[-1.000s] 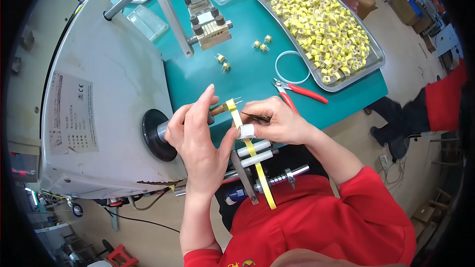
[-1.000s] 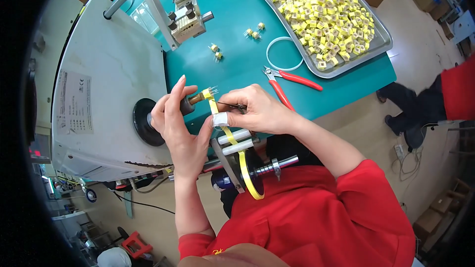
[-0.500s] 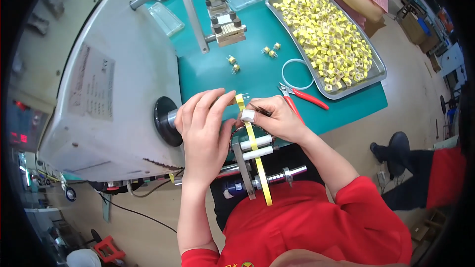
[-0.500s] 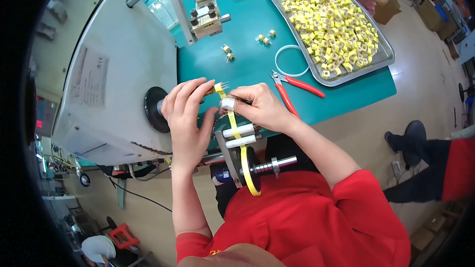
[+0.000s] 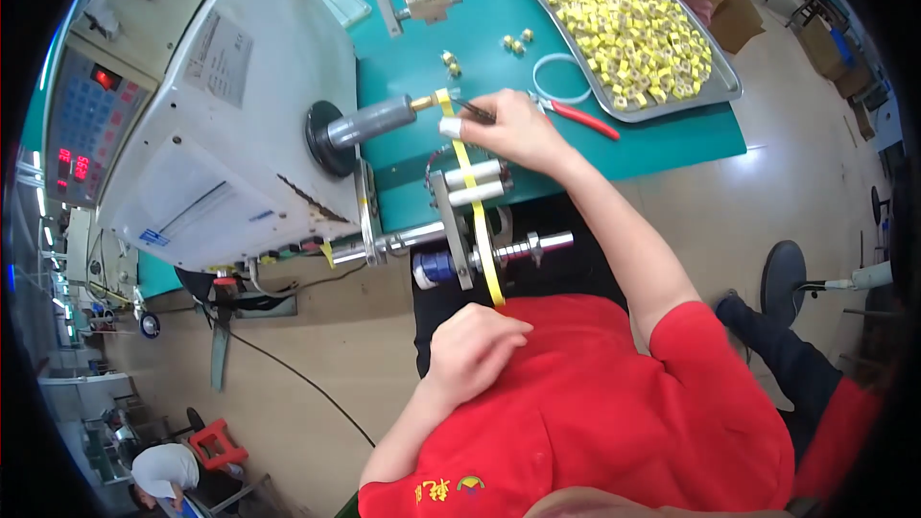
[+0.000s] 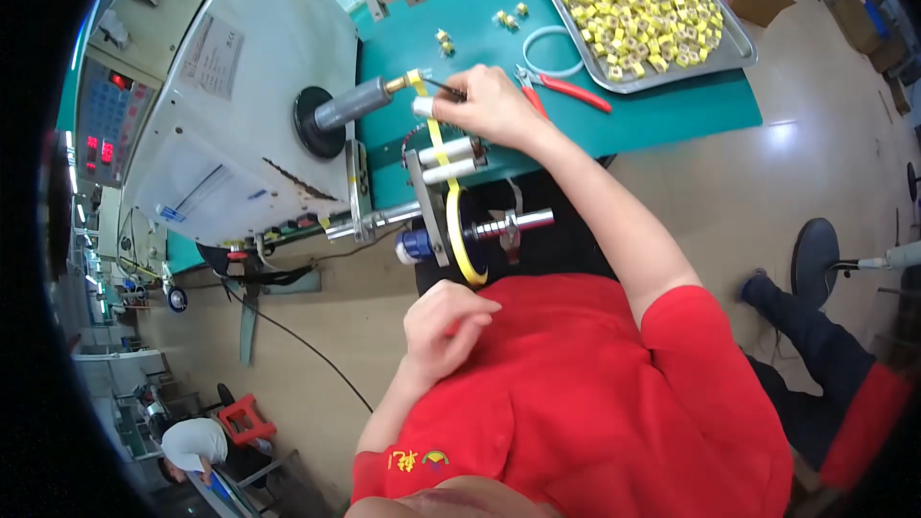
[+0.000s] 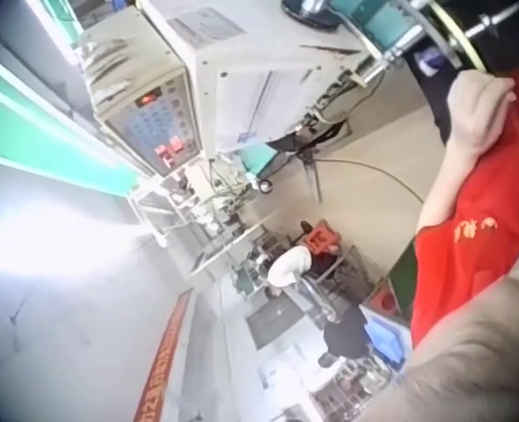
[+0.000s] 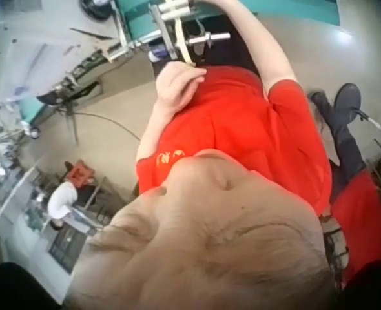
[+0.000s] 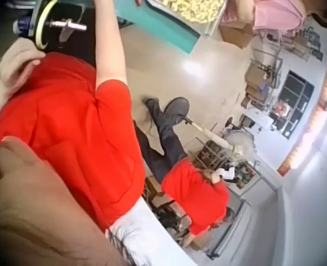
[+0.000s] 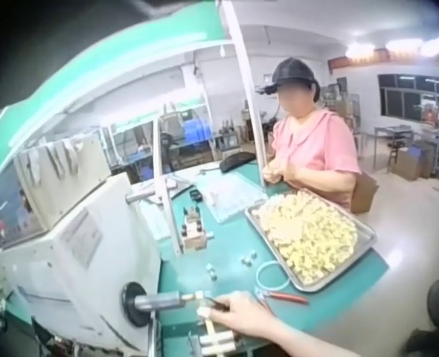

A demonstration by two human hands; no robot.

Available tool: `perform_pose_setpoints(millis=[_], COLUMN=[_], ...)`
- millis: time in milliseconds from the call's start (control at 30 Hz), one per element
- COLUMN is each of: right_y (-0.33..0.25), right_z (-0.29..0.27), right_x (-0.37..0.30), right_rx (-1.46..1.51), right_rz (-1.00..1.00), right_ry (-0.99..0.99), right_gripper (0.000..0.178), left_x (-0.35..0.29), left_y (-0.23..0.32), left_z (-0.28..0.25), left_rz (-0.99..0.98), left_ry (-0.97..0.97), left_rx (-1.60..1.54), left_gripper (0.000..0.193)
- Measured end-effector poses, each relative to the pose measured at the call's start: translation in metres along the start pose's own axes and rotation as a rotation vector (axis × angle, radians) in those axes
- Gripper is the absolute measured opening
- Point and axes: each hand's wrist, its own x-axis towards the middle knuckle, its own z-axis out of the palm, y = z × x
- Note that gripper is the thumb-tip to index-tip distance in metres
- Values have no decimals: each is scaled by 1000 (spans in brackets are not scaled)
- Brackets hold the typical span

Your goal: The person assembles small electronic components, including yellow parts and white rings, using pliers and an assembly fixture at a workstation.

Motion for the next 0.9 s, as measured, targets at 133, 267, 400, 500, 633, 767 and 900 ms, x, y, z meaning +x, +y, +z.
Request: perform_pose_setpoints(millis=[133, 267, 400, 500, 633, 767, 900], right_y=[1, 5, -26, -26, -30, -35, -38], right_z=[-4, 4, 12, 23, 26, 31, 28], right_x=[-15, -55, -97, -111, -117, -123, -119], right_rx=[-48, -159, -301, -408, -516, -577, -591], right_rz=[-110, -496, -591, -651, -624, -642, -631], right_ry=[101, 276, 228, 220, 169, 146, 147], right_gripper=[30, 37, 48, 43, 35, 29, 30], left_x=[-51, -53, -54, -40, -31, -27, -19], left_y=[-37, -58, -90, -79, -92, -114, -135], left_z=[8, 19, 52, 55, 55, 64, 82], left_rz=[-890, -1129, -922, -890, -1004, -694, -694], left_ry=[-195, -37, 120, 203, 270, 67, 80], left_rx=[-825, -1365, -2230, -2263, -2068, -2261, -2205], left_gripper=[29, 43, 38, 32, 35, 37, 36])
